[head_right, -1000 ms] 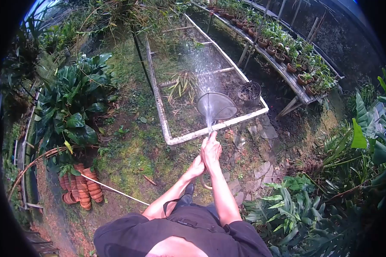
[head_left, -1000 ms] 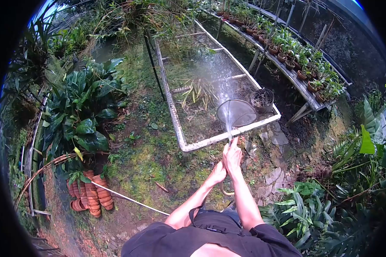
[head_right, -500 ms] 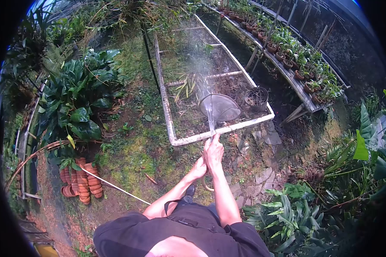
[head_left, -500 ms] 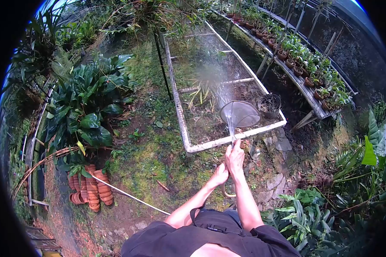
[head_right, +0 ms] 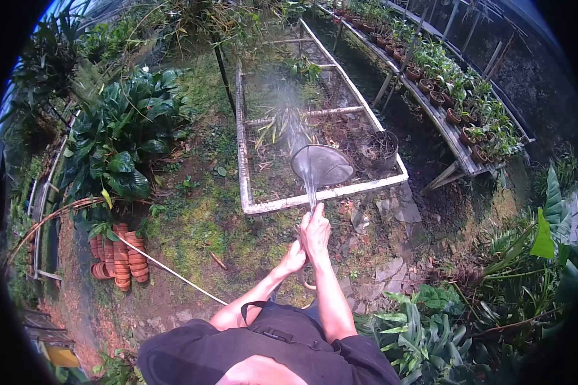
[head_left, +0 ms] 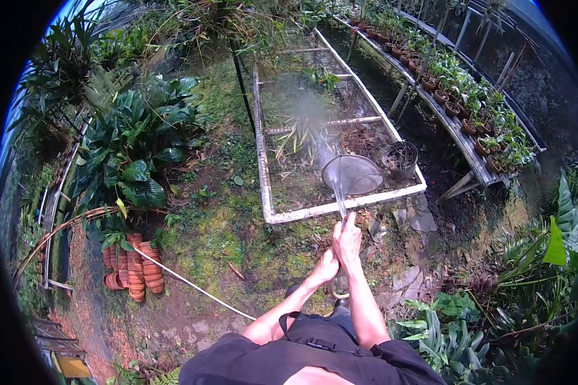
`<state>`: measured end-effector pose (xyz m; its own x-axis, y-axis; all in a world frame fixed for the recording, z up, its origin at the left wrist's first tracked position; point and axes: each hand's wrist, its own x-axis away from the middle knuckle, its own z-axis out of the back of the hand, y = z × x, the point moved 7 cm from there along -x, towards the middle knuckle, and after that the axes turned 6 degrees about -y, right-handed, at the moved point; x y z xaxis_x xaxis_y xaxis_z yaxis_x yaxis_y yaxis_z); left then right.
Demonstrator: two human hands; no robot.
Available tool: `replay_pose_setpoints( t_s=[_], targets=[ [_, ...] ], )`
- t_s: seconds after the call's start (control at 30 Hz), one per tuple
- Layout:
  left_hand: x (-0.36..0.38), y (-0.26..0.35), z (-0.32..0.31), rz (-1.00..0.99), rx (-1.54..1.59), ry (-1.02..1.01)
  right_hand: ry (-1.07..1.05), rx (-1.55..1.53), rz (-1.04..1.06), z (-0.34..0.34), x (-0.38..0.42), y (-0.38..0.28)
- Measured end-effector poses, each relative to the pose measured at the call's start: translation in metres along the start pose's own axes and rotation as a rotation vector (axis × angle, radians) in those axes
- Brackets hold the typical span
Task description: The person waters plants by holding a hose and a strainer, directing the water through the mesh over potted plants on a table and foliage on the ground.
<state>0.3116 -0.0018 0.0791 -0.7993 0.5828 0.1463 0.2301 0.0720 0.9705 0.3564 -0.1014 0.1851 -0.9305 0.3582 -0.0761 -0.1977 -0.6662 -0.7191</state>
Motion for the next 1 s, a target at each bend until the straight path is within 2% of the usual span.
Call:
replay_pose_setpoints(
  t_s=[0.07,0.1,0.2,0.23,0.27,0.37,0.53,0.63,0.77,1.0],
  targets=[
    [-0.010,-0.001,-0.032,-0.120,0.008,0.011,0.098,-0.006,0.052,0.029,0.001,0.015],
    [-0.018,-0.016,-0.042,-0.045,-0.081,0.019,0.092,-0.003,0.048,0.041,0.001,0.025],
    [-0.020,0.019,-0.087,0.011,-0.175,-0.014,0.094,-0.007,0.037,0.081,0.000,0.050],
    [-0.030,0.004,-0.101,-0.071,-0.051,-0.010,0.093,-0.007,0.051,0.091,-0.002,0.057],
    [-0.031,0.000,-0.112,-0.099,-0.074,0.006,0.093,-0.007,0.062,0.101,-0.001,0.064],
    [-0.023,0.031,-0.145,-0.237,-0.139,0.082,0.059,-0.018,0.066,0.116,0.003,0.081],
    [0.008,0.008,-0.174,0.199,0.449,-0.030,-0.133,-0.045,0.076,0.104,0.021,0.095],
    [0.027,0.002,-0.174,0.266,0.430,0.027,-0.193,-0.057,0.080,0.090,0.035,0.101],
    [0.039,-0.004,-0.179,0.291,0.427,0.001,-0.225,-0.047,0.060,0.089,0.049,0.105],
    [0.022,0.011,-0.196,0.299,0.365,-0.068,-0.095,0.002,0.030,0.127,0.042,0.111]
  ],
)
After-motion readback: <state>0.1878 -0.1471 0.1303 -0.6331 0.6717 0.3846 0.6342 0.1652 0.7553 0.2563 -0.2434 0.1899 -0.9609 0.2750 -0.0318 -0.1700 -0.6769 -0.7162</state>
